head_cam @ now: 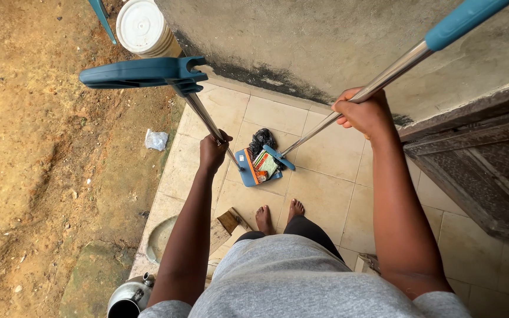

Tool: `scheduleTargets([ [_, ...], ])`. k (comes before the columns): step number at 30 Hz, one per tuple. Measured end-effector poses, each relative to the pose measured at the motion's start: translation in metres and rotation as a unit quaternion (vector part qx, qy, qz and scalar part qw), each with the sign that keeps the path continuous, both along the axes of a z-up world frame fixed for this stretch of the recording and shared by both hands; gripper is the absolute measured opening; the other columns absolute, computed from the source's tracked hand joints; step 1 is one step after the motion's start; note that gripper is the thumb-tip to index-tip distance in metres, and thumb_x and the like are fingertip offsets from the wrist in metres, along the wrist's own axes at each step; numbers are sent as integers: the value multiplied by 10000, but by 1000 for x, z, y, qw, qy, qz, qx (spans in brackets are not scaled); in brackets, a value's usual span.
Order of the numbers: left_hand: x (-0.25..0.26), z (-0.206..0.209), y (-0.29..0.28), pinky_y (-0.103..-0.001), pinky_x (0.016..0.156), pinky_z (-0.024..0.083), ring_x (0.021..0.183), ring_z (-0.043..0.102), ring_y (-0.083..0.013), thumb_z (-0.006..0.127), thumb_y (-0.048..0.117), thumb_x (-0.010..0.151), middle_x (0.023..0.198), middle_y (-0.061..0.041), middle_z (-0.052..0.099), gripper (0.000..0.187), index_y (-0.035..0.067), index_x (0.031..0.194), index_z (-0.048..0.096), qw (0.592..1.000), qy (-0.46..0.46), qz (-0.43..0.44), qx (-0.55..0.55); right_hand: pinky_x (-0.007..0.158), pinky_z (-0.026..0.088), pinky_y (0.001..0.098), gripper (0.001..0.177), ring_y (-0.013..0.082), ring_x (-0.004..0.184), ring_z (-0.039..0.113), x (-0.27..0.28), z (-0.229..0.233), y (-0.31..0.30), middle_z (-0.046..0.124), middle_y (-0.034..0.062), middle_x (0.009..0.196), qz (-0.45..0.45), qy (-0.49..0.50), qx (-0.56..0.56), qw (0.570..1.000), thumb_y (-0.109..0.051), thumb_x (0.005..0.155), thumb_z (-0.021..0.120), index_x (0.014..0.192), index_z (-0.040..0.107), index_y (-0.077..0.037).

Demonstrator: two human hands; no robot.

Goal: Assemble a broom and dustpan and organize cleaning supplies in an outdoor area.

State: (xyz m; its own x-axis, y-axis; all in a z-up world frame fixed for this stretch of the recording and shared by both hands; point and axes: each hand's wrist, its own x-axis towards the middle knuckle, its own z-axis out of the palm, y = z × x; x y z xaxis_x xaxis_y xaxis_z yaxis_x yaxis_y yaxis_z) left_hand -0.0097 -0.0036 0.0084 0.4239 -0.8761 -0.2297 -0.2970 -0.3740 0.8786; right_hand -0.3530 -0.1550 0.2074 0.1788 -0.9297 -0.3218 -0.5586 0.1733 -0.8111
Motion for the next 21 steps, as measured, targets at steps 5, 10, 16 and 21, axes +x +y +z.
scheduleTargets([
  [5, 19, -8, 15, -321, 657, 555, 773, 701, -153, 629, -88, 825, 951, -93, 801, 127, 2, 877, 703, 999, 20, 35, -27, 536, 552, 275, 101, 150, 636, 711, -22, 23, 10, 708, 58, 772, -44, -23, -30, 998, -115, 875, 717, 875, 738, -17],
  [10, 37, -3, 31, -284, 609, 521, 708, 658, -97, 615, -113, 799, 903, -86, 793, 203, 14, 887, 747, 997, 23, 57, -52, 487, 476, 310, 98, 156, 630, 713, -18, 60, 21, 702, 64, 744, -107, 26, -23, 994, -145, 894, 723, 902, 724, -47],
  [16, 42, 11, 27, -303, 524, 432, 621, 587, -126, 596, -113, 832, 828, -111, 766, 190, 9, 876, 734, 994, 30, 105, 9, 501, 543, 288, 168, 148, 622, 731, -23, 7, 7, 711, 72, 734, -159, 32, -57, 985, -199, 911, 754, 904, 708, -38],
  [21, 59, -12, 32, -272, 556, 486, 678, 636, -90, 593, -127, 778, 897, -79, 799, 141, -1, 807, 650, 993, 39, 105, -45, 499, 554, 288, 278, 155, 579, 708, -4, -34, 5, 667, 85, 680, -147, 29, -62, 987, -241, 938, 750, 838, 689, 11],
])
